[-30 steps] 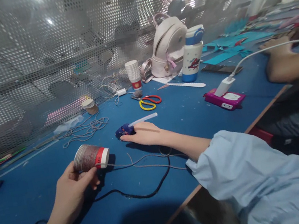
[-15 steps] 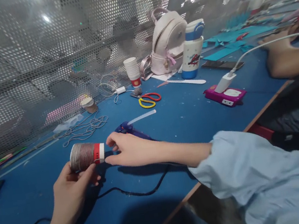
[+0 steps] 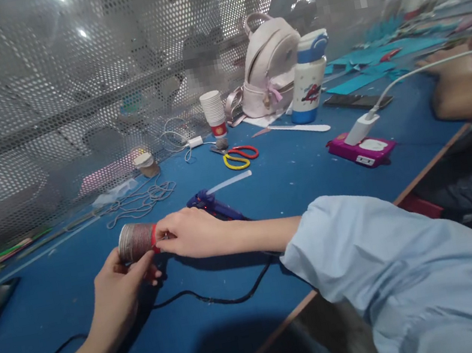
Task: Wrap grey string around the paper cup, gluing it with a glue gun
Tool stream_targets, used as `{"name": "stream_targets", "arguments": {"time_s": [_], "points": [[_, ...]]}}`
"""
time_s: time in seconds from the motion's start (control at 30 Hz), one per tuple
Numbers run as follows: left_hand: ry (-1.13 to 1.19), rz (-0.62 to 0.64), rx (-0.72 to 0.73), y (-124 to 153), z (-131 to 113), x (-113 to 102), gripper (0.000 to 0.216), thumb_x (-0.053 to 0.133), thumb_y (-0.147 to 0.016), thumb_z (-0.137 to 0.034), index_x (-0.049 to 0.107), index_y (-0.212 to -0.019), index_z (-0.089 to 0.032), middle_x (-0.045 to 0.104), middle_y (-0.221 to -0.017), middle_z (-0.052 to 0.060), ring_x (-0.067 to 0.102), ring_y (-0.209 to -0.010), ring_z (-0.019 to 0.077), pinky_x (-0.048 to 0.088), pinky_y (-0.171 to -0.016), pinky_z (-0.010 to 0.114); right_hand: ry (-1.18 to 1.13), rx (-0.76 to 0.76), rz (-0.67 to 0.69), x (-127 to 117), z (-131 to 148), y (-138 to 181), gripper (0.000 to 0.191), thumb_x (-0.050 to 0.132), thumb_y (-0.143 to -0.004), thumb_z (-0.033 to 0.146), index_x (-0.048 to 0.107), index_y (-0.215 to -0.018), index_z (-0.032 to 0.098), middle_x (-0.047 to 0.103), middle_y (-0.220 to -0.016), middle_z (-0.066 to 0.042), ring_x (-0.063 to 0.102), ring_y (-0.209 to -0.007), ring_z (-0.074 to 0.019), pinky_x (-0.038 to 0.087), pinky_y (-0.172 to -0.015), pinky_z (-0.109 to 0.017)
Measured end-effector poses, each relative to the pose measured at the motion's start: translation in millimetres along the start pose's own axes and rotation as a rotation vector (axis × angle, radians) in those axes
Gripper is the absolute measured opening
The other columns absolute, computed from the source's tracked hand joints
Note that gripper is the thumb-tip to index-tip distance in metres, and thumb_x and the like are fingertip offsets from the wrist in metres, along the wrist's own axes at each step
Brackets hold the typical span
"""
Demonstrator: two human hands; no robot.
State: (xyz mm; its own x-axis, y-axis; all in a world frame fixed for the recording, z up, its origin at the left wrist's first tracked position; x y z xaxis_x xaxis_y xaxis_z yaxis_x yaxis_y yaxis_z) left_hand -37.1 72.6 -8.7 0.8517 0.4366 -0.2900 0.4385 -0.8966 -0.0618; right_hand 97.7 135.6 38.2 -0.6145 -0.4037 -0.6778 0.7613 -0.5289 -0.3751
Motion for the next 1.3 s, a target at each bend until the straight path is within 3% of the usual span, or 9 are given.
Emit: {"name": "stream_targets", "arguments": {"time_s": [0.17, 0.33, 1.3], "points": [[0.054, 0.114, -0.068, 7.9, 0.2, 13.3, 0.031, 0.074, -0.069, -0.035, 0.057, -0.088, -0.017, 0.064, -0.047, -0.003, 0.056, -0.040, 0.0122, 0.045, -0.044, 0.021, 0.051, -0.152, -0.078, -8.0, 15.6, 5.1, 0.011, 0.059, -0.085, 0.012, 0.070, -0.084, 0.013, 0.067, -0.082, -0.003, 0.059, -0.074, -0.0106, 0.041, -0.069, -0.020], [0.091, 0.166, -0.082, 13.8, -2.9, 19.3, 0.032, 0.074, -0.069, -0.035, 0.056, -0.088, -0.016, 0.062, -0.046, -0.004, 0.054, -0.039, 0.0118, 0.043, -0.040, 0.021, 0.060, -0.140, -0.127, -13.0, 15.3, 6.3, 0.009, 0.060, -0.083, 0.010, 0.068, -0.080, 0.013, 0.066, -0.078, -0.002, 0.056, -0.067, -0.0092, 0.040, -0.063, -0.019], [-0.016, 0.156, 0.007, 16.3, -12.1, 17.6, 0.026, 0.071, -0.069, -0.034, 0.055, -0.081, -0.018, 0.062, -0.046, -0.005, 0.055, -0.040, 0.0113, 0.044, -0.043, 0.021, 0.061, -0.099, -0.159, -18.1, 9.9, 17.3, 0.007, 0.062, -0.082, 0.013, 0.067, -0.077, 0.012, 0.063, -0.074, -0.001, 0.053, -0.064, -0.0084, 0.037, -0.059, -0.019]]}}
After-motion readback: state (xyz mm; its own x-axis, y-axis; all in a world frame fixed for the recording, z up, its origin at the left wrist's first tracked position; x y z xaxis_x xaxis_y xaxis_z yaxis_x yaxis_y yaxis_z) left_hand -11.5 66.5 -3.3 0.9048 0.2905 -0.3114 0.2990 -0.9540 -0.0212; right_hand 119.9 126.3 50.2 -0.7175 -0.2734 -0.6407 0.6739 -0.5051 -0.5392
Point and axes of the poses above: each hand's wrist, its own y-axis away from the middle knuckle, its own x-axis out of the palm, z = x × y, the point moved 8 cm from there along -y, towards the middle knuckle
